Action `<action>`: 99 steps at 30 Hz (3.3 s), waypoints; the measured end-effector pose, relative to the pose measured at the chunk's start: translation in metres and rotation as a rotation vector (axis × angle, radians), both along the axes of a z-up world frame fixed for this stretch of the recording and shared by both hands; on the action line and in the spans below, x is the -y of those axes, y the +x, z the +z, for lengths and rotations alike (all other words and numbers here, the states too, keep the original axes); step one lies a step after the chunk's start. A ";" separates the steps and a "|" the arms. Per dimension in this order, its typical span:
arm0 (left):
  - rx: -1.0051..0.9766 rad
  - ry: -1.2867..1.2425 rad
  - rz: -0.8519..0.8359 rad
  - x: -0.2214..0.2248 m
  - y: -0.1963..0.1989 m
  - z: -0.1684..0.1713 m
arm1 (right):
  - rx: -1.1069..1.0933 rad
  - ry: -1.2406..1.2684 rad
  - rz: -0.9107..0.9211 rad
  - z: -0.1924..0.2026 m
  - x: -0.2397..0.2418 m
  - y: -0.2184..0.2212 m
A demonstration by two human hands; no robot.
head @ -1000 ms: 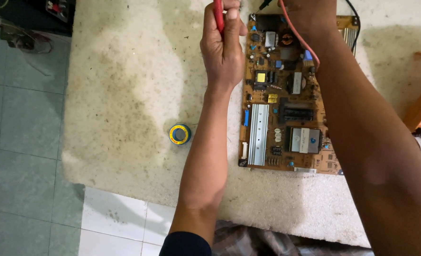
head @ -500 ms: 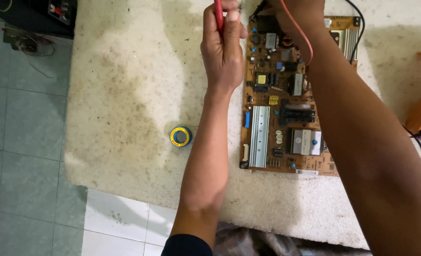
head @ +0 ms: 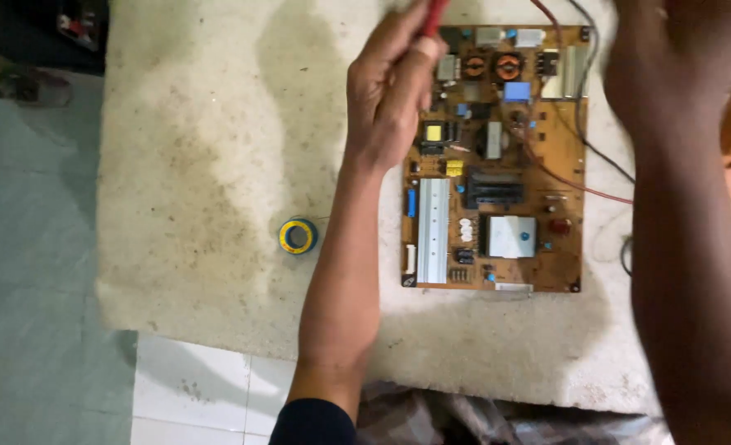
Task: Testing and diagnosing components on a large electronic circuit board using an analog multimeter and probes.
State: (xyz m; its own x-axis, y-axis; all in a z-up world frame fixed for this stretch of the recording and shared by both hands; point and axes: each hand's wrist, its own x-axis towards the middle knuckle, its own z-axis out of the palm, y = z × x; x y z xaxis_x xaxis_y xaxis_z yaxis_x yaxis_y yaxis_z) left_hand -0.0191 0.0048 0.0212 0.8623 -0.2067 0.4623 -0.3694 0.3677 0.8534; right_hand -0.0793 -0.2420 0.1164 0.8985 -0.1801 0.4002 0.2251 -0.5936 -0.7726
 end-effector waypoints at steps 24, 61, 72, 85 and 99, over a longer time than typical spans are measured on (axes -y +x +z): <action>0.230 0.859 0.435 -0.012 -0.018 0.016 | 0.001 0.223 -0.656 -0.032 0.010 -0.096; 0.114 1.281 0.415 -0.037 0.006 -0.010 | 0.090 -0.276 -0.191 -0.112 0.026 -0.083; 0.060 1.312 0.360 -0.033 -0.002 0.009 | 0.083 0.016 -0.245 -0.062 0.012 -0.094; -0.004 1.313 0.343 -0.029 -0.003 0.011 | -0.252 -0.328 -0.364 0.016 0.044 -0.172; -0.074 1.324 0.320 -0.029 -0.002 0.013 | -0.484 -0.438 -0.498 -0.030 0.091 -0.166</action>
State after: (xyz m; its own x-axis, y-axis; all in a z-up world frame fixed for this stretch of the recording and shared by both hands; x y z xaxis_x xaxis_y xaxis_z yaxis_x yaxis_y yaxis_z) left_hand -0.0209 0.0333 0.0339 0.9696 -0.2432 0.0269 -0.2216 -0.8263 0.5178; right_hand -0.2449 -0.3333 0.0860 0.8460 -0.5207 0.1150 -0.4432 -0.8065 -0.3914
